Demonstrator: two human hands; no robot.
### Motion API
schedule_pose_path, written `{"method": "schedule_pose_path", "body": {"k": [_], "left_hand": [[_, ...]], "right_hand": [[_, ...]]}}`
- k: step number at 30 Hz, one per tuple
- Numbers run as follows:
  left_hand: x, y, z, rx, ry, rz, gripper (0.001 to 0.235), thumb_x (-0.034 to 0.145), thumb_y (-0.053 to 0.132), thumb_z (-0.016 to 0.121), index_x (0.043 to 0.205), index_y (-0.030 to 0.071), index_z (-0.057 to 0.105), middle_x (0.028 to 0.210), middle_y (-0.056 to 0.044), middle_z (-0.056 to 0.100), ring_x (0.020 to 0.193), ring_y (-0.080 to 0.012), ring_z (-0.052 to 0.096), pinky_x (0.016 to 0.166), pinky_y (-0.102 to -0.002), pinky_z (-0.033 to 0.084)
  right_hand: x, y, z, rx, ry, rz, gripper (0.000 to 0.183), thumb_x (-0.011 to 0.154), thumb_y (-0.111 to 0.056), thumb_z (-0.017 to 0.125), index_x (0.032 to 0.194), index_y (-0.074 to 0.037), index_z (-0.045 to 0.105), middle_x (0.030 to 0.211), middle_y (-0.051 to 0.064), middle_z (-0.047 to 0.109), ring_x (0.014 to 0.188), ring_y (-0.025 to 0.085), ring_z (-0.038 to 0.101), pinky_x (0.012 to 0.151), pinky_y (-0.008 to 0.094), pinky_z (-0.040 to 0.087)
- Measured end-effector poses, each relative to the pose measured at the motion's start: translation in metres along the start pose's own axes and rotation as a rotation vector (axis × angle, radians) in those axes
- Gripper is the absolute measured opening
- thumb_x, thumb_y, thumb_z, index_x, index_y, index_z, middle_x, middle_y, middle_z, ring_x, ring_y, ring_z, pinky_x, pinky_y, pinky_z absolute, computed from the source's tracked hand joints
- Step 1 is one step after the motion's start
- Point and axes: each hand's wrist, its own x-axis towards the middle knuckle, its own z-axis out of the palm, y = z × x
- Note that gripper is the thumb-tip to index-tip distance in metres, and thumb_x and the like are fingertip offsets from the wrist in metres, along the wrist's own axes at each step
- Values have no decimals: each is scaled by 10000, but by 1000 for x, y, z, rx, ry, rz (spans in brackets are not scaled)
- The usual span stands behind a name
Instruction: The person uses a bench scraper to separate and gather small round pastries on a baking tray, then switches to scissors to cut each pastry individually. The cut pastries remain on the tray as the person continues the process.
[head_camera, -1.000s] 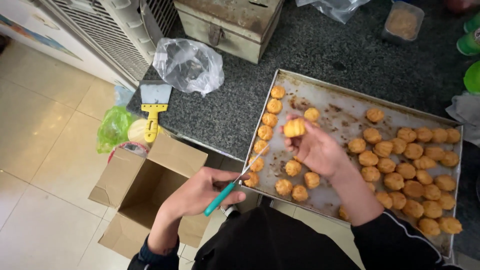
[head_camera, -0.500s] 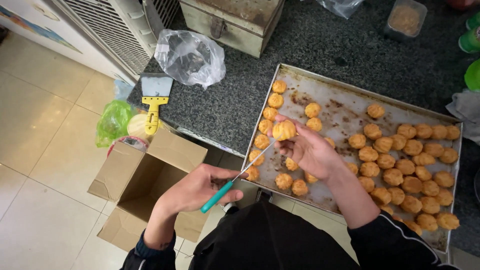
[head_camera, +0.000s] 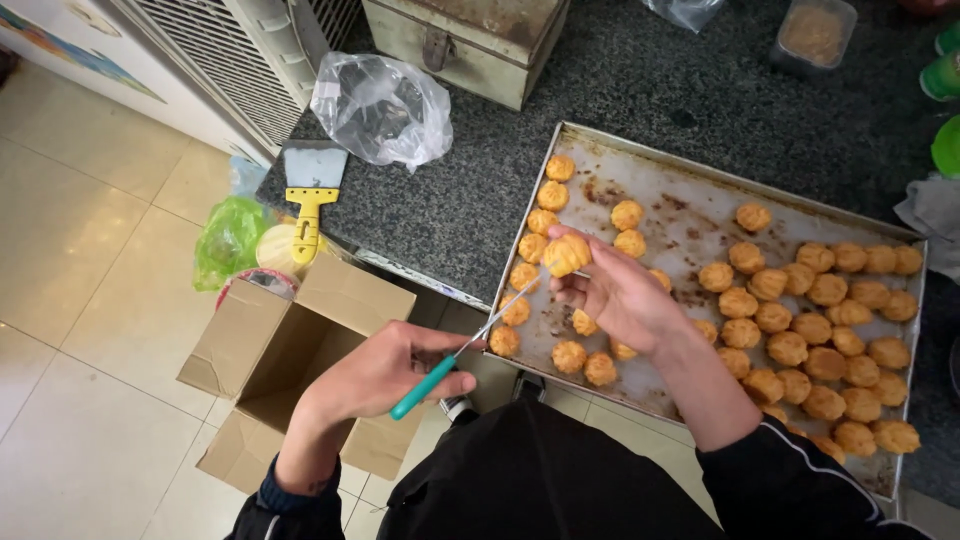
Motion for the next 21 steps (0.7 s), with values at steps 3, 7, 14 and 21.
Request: {"method": "schedule_pose_path", "body": {"k": [3, 7, 14, 21], "left_hand": [[1, -1, 1, 8, -10, 14, 576, 897, 263, 960, 1434, 91, 843, 615, -94, 776, 582, -131, 707, 610, -252, 525], [1, -4, 2, 7, -9, 19, 567, 902, 255, 954, 1432, 89, 843, 618, -94, 778, 583, -136, 706, 613, -253, 526], [-1, -1, 2, 15, -11, 15, 572, 903, 277, 949, 1443, 118, 844, 605, -81, 766, 566, -132, 682, 615, -255, 523], [2, -3, 2, 85, 10, 0, 530, 893, 324, 963, 1388, 153, 881, 588, -73, 760, 541, -129, 668, 596, -274, 522]], "right_hand": [[1, 3, -4, 15, -18, 2, 575, 1192, -339, 500, 1718, -108, 518, 1361, 183, 779, 1120, 332, 792, 1000, 437, 678], [-1, 1, 2, 37, -33, 10, 589, 1189, -349, 504, 1724, -104, 501, 1368, 199, 771, 1109, 345, 808, 980, 441, 689], [2, 8, -11, 60, -35, -14, 558, 1196, -322, 493, 1715, -118, 505, 1347, 218, 768, 1129, 347, 808, 1035, 455, 681], [-1, 4, -1, -20, 10, -28, 480, 1197, -260, 498, 1642, -116, 605, 1296, 263, 788, 1069, 368, 820, 1002, 457, 691]]}}
